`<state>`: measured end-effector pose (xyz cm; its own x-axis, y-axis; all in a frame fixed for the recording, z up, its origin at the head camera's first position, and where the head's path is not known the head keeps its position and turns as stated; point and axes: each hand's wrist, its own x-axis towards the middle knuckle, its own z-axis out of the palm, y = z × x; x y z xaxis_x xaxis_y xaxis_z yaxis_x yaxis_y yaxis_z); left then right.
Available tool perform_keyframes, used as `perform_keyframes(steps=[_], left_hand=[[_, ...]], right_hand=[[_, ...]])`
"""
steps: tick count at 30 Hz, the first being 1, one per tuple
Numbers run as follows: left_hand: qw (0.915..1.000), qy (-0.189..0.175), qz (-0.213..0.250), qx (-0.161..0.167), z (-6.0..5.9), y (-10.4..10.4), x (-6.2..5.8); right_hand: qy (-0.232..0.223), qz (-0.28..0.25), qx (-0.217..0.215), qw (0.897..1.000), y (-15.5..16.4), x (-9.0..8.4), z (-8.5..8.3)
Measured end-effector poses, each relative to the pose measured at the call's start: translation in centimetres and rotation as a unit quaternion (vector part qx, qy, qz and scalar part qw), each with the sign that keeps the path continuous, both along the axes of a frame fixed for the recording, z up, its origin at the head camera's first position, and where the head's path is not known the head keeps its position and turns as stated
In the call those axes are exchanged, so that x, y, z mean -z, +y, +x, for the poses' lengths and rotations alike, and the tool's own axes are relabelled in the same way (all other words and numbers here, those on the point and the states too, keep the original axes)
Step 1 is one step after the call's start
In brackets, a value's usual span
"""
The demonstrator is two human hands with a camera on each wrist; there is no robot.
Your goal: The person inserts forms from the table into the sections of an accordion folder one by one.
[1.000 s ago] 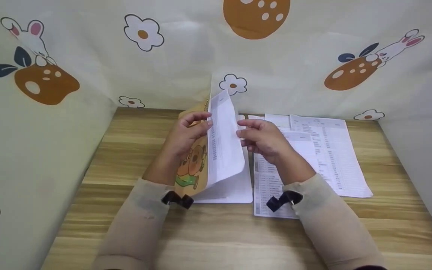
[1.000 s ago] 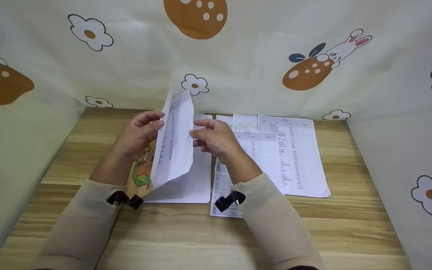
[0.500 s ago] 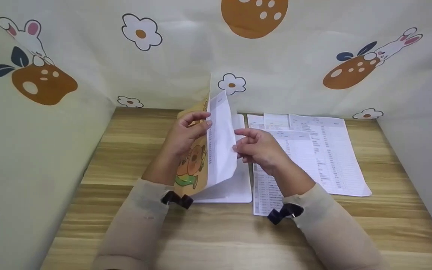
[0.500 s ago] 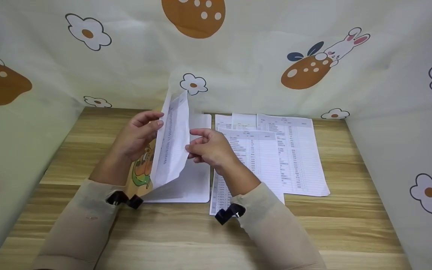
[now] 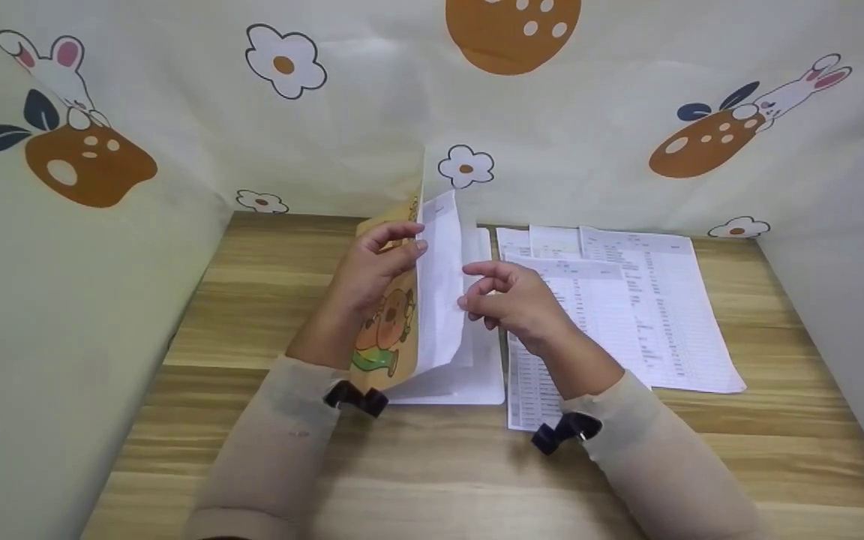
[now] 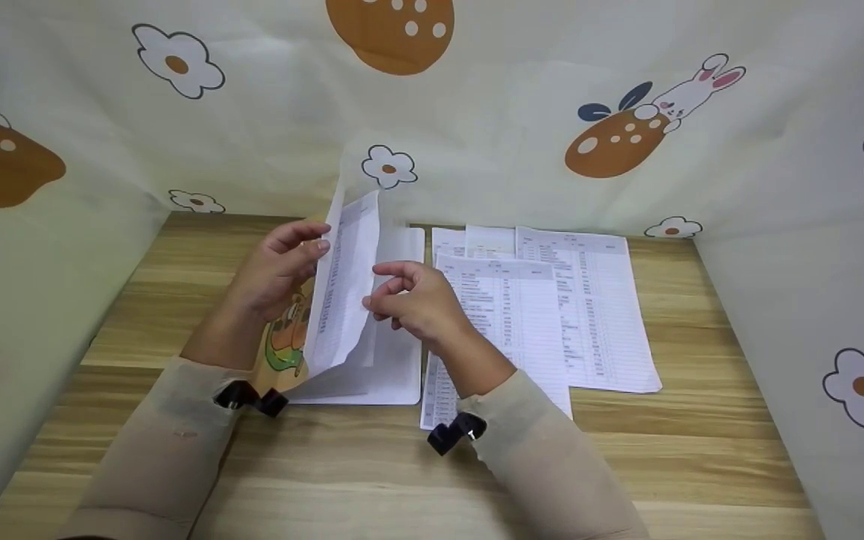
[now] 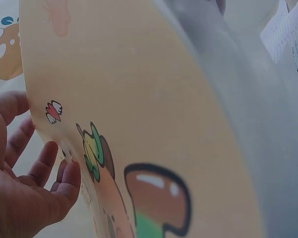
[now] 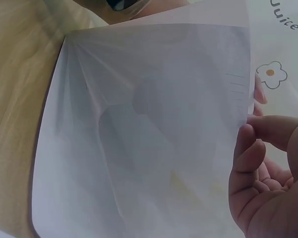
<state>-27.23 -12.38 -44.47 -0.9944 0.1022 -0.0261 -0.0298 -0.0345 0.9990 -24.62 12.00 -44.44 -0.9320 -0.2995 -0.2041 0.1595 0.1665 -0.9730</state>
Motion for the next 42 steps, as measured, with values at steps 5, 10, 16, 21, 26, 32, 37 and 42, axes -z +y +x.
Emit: perform_keyframes(steps=[5, 10, 16, 21, 26, 32, 37, 42], left_hand=[[0.9997, 0.012, 0.02, -0.001, 0.0, 0.0, 0.1], [0.999, 0.01, 0.044, 0.001, 0.0, 0.1, 0.2], [0.999, 0.003, 0.044, 0.002, 0.0, 0.2, 0.1], [0.9993, 0.002, 0.036, 0.004, 0.0, 0.1, 0.1], [0.9994, -0.003, 0.035, 0.001, -0.1, 0.1, 0.2], [0.9982, -0.002, 0.06, 0.0, -0.2, 0.1, 0.3], [0.9929, 0.001, 0.119, 0.003, -0.4, 0.0, 0.6], [0.9887, 0.003, 0.15, -0.005, -0.4, -0.3, 0.7]], right_hand=[[-0.016, -0.028, 0.01, 0.999, 0.5, 0.0, 0.0], [-0.017, -0.047, 0.023, 0.998, 1.6, -0.2, -0.2], [-0.019, -0.054, 0.043, 0.997, 4.9, 0.1, 0.0], [-0.016, -0.027, 0.081, 0.996, 8.8, 0.4, 0.5], [-0.012, 0.021, 0.129, 0.991, 12.9, 0.2, 0.8], [0.005, 0.178, 0.152, 0.972, 17.2, 0.1, 0.5], [-0.009, 0.26, 0.138, 0.956, 19.2, 0.6, 0.0], [-0.032, 0.346, 0.101, 0.932, 20.1, 1.5, -0.6]])
